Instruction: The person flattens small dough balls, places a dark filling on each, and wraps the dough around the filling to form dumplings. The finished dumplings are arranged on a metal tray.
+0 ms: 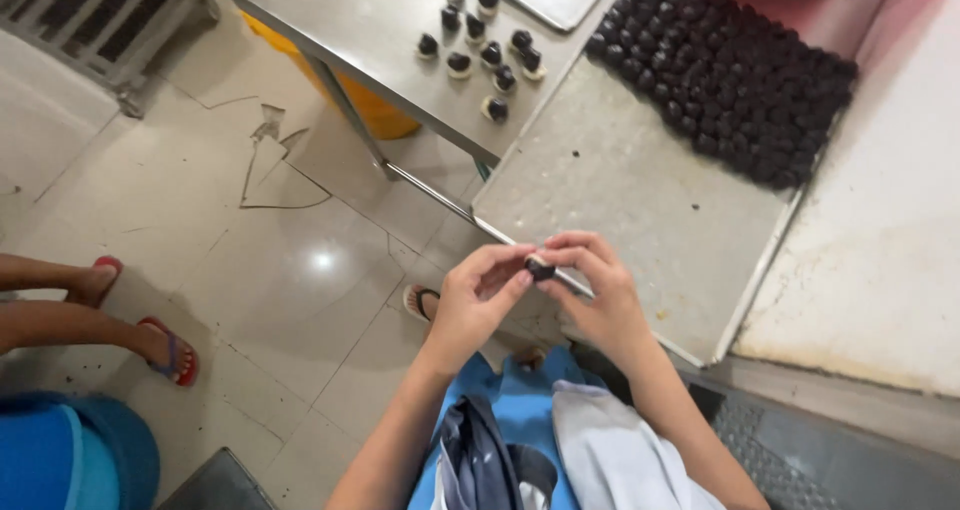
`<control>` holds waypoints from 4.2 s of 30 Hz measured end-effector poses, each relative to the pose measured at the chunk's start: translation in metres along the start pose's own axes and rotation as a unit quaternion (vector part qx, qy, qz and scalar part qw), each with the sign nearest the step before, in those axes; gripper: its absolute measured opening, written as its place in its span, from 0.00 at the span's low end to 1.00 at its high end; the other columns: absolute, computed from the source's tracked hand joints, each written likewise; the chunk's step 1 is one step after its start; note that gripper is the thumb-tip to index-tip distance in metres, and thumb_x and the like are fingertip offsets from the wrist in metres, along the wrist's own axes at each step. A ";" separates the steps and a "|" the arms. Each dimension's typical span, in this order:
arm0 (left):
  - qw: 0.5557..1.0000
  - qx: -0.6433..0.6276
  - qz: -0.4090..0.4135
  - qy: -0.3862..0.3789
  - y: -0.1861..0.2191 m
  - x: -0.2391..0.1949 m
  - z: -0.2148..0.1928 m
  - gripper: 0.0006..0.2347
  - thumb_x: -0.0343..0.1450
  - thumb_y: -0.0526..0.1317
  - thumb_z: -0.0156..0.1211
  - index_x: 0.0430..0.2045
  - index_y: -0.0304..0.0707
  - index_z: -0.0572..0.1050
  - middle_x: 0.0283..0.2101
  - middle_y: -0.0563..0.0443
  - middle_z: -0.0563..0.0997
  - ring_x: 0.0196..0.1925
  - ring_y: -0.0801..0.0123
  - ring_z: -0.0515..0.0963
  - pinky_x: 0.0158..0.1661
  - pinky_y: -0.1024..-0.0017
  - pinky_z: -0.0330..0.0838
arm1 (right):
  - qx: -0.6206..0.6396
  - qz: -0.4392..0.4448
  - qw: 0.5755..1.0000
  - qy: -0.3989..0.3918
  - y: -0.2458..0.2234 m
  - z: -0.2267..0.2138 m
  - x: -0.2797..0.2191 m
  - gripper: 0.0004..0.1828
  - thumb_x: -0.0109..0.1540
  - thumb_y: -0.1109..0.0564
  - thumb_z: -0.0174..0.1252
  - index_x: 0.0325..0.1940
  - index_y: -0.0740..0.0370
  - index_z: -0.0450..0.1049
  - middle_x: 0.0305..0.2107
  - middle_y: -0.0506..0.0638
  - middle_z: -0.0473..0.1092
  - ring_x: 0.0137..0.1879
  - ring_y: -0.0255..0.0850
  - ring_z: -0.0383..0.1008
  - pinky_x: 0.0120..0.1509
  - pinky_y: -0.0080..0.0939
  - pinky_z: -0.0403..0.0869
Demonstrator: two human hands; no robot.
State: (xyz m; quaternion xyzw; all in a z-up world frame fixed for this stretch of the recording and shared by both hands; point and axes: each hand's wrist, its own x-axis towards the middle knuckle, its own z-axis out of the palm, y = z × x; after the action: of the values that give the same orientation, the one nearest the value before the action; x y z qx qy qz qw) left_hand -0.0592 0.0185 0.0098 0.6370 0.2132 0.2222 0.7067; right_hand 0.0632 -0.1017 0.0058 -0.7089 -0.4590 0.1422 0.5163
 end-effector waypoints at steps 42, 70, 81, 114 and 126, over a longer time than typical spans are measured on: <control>0.955 0.262 -0.016 -0.139 -0.027 0.335 -0.299 0.07 0.63 0.39 0.63 0.31 0.41 0.77 0.30 0.44 0.81 0.35 0.58 0.82 0.35 0.67 0.76 | -0.073 0.179 0.981 -0.011 0.053 0.217 0.345 0.13 0.57 0.59 0.59 0.45 0.61 0.74 0.31 0.56 0.72 0.40 0.48 0.76 0.42 0.42 0.78; 0.887 0.179 -0.076 -0.419 -0.053 0.444 -0.313 0.10 0.60 0.36 0.69 0.33 0.38 0.78 0.29 0.46 0.77 0.33 0.62 0.82 0.36 0.71 0.78 | -0.212 0.258 0.903 0.271 0.043 0.287 0.359 0.08 0.54 0.61 0.62 0.36 0.58 0.71 0.25 0.48 0.67 0.33 0.44 0.74 0.35 0.40 0.73; 0.950 0.142 -0.005 -0.277 -0.044 0.403 -0.322 0.16 0.59 0.31 0.68 0.40 0.33 0.74 0.35 0.43 0.73 0.35 0.61 0.80 0.38 0.73 0.78 | -0.156 0.127 0.957 0.209 0.053 0.259 0.360 0.10 0.54 0.62 0.63 0.38 0.59 0.73 0.27 0.47 0.68 0.35 0.42 0.74 0.40 0.38 0.74; 0.854 0.372 0.283 -0.230 -0.077 0.397 -0.308 0.16 0.60 0.47 0.67 0.37 0.47 0.72 0.34 0.56 0.69 0.36 0.64 0.72 0.37 0.70 0.67 | -0.108 0.555 0.813 -0.137 0.031 0.194 0.429 0.28 0.50 0.40 0.64 0.25 0.72 0.73 0.18 0.61 0.72 0.23 0.44 0.76 0.29 0.38 0.77; 0.826 0.315 0.357 -0.301 -0.049 0.434 -0.317 0.19 0.62 0.52 0.63 0.40 0.42 0.73 0.34 0.51 0.70 0.36 0.60 0.74 0.35 0.68 0.69 | -0.221 0.536 0.798 -0.166 0.060 0.207 0.440 0.23 0.54 0.46 0.62 0.13 0.66 0.74 0.08 0.55 0.70 0.14 0.41 0.73 0.23 0.38 0.73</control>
State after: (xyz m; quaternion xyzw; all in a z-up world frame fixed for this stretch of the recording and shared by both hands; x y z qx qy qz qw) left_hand 0.1092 0.5236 -0.0782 0.8919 -0.1939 0.1776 0.3680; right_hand 0.1903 0.3710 -0.0142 -0.9020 -0.1032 0.4064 0.1025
